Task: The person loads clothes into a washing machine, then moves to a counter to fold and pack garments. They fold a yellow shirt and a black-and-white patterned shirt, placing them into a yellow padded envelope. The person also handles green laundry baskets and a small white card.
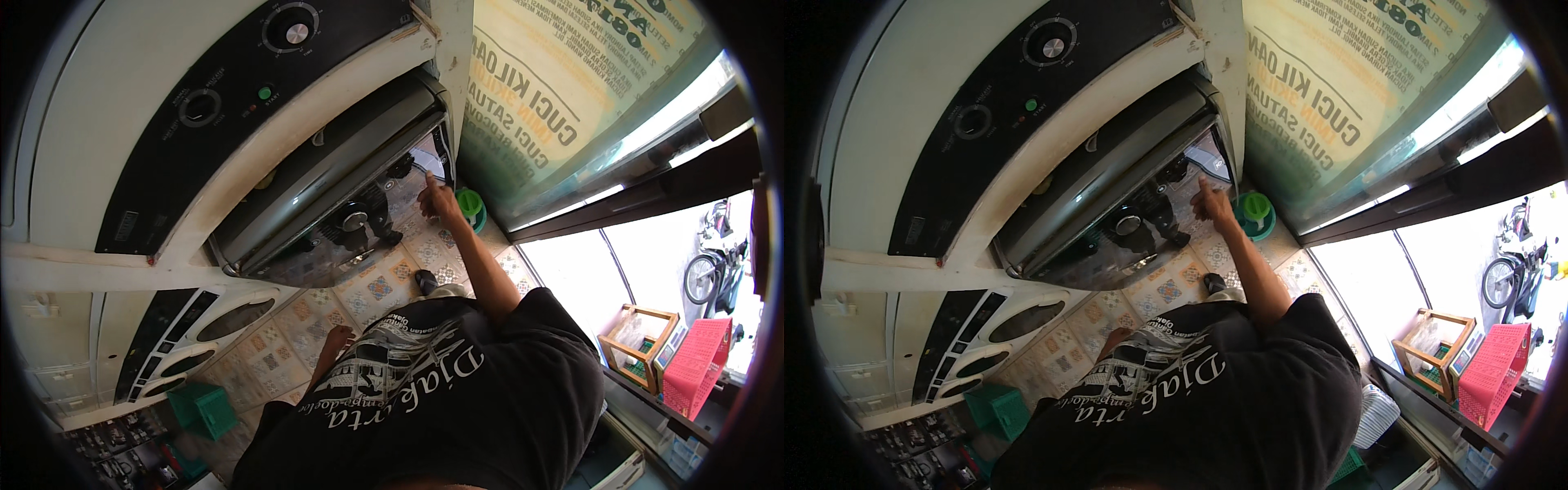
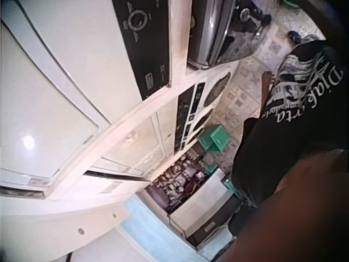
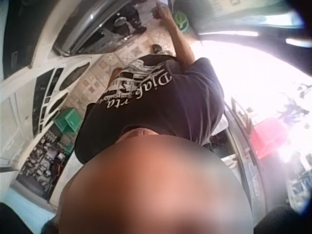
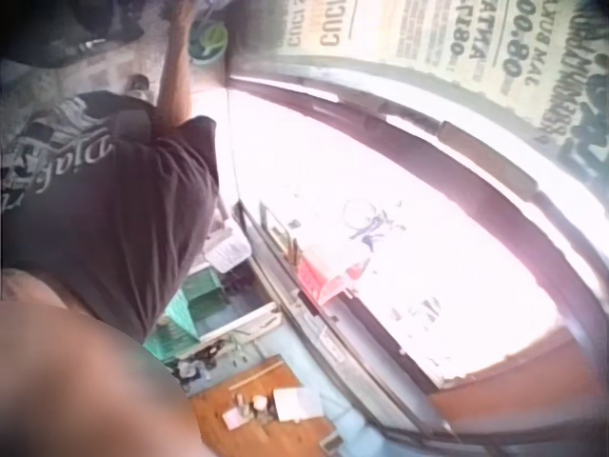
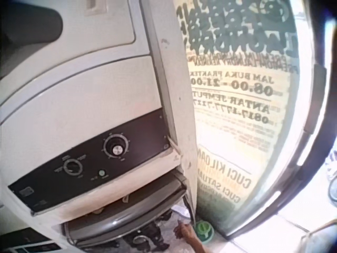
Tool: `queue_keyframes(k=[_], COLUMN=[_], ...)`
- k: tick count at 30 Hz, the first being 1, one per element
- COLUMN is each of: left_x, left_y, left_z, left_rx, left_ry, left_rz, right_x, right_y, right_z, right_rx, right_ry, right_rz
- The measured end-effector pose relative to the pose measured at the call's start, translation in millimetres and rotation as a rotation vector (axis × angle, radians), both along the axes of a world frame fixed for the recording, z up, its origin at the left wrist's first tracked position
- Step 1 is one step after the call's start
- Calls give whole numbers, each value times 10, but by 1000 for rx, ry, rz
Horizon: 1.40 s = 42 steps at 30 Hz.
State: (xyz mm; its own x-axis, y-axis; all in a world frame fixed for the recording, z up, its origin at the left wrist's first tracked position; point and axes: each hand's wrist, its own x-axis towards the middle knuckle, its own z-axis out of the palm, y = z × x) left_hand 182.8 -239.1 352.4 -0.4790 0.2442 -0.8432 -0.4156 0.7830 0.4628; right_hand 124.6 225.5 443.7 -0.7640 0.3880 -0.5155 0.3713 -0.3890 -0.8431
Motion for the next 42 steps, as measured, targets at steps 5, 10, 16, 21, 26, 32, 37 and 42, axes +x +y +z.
queue_keyframes(k=[5, 10, 16, 21, 26, 32, 37, 42], left_x=[5, -54, -128, -135, -106, -35, -63, -322], left_y=[11, -233, -65, -29, -123, -188, -31, 369], left_z=[175, -154, -113, -50, -231, -479, -448, 12], left_rx=[-34, 46, 9, -23, 44, 128, 61, 101], left_ry=[-26, -9, 42, 6, 36, 58, 42, -37], left_rz=[104, 55, -70, -73, -57, -52, -36, 89], right_x=[-49, 11, 103, -40, -229, -247, -282, -273], right_y=[219, 164, -191, -436, -470, -418, -423, -428], right_z=[54, 34, 9, 105, 176, 141, 152, 206], right_rx=[75, 60, 53, 114, 211, 265, 263, 268], right_ry=[-10, -19, 2, -14, -51, -18, -57, -21], right_rz=[-86, -44, 88, 203, 306, 348, 373, 385])
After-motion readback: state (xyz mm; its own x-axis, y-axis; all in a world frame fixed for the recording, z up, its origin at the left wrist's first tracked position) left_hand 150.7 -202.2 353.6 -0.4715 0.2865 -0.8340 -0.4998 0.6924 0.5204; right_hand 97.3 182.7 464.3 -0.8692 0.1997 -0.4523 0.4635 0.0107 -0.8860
